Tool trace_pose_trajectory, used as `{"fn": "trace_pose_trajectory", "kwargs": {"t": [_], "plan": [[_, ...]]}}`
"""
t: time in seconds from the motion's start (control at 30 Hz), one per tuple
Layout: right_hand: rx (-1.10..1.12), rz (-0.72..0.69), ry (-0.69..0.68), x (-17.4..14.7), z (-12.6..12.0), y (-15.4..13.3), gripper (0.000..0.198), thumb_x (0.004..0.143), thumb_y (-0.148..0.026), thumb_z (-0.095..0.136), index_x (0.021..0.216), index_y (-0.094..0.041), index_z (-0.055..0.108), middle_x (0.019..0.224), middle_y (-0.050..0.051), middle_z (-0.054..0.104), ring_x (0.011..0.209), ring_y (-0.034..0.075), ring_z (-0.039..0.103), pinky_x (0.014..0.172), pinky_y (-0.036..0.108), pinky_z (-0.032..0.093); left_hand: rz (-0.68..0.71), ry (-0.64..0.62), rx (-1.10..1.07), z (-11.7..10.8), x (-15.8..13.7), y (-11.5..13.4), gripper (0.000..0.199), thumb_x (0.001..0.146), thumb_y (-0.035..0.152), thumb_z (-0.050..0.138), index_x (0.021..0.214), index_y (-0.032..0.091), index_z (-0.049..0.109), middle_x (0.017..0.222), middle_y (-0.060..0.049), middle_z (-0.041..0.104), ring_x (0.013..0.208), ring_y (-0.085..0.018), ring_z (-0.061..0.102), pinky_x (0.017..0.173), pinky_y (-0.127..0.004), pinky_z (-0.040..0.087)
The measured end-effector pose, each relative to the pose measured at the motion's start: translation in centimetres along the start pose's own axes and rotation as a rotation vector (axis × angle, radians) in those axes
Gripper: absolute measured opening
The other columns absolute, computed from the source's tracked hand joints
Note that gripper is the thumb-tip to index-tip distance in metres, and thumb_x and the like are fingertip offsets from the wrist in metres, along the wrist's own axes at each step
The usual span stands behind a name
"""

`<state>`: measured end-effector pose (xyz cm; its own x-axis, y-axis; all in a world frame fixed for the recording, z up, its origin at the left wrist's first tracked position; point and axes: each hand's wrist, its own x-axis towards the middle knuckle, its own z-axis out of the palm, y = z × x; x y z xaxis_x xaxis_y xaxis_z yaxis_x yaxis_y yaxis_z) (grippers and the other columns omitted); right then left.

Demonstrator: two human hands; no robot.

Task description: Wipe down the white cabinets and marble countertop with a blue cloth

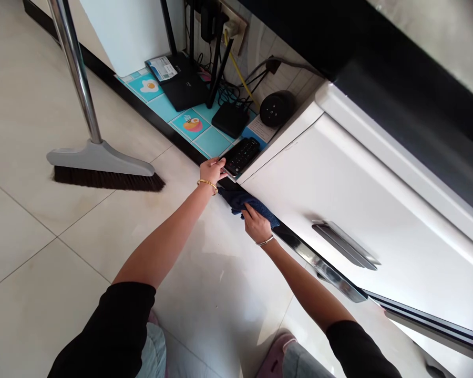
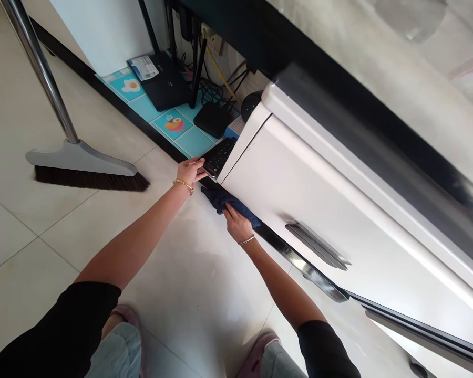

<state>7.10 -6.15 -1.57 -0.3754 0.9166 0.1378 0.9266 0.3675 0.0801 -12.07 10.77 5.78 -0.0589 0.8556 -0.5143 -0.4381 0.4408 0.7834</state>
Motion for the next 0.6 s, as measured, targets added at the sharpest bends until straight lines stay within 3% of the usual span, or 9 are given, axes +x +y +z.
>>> {"fn": "trace_pose_trajectory", "kwargs": {"t": [0.27, 0.53, 0.6], "plan": [[0.029, 0.005, -0.020, 0.1, -0.1, 0.0, 0.040, 0.097, -0.008, 0.045, 0.124, -0.018, 0.073, 0.148, 0.010, 0.063, 0.110, 0.020, 0.072, 0.081, 0.024, 0.060, -0.020, 0.015, 0.000, 0.2, -0.2, -1.1, 0.019, 0.081, 0.025, 0.080, 0.085, 0.015, 0.065, 0.078, 0.001, 0.060, 0.072, -0.009, 0.062, 0.094, -0.040, 0.063], [0.012, -0.004, 0.013, 0.0, 0.0, 0.0, 0.038, 0.096, -0.008, 0.048, 0.123, -0.018, 0.072, 0.146, 0.008, 0.064, 0.105, 0.019, 0.073, 0.079, 0.025, 0.059, 0.095, 0.000, 0.026, 0.2, -0.1, -2.0, 0.017, 0.082, 0.026, 0.080, 0.079, 0.015, 0.067, 0.068, 0.005, 0.048, 0.066, -0.008, 0.059, 0.086, -0.038, 0.065], [0.014, -0.001, -0.003, 0.1, -0.1, 0.0, 0.038, 0.096, -0.008, 0.049, 0.123, -0.018, 0.072, 0.147, 0.009, 0.063, 0.107, 0.019, 0.073, 0.079, 0.024, 0.059, 0.121, 0.003, 0.080, -0.1, 0.1, -2.1, 0.019, 0.080, 0.030, 0.083, 0.085, 0.016, 0.071, 0.068, 0.004, 0.051, 0.067, -0.010, 0.062, 0.084, -0.036, 0.065]]}}
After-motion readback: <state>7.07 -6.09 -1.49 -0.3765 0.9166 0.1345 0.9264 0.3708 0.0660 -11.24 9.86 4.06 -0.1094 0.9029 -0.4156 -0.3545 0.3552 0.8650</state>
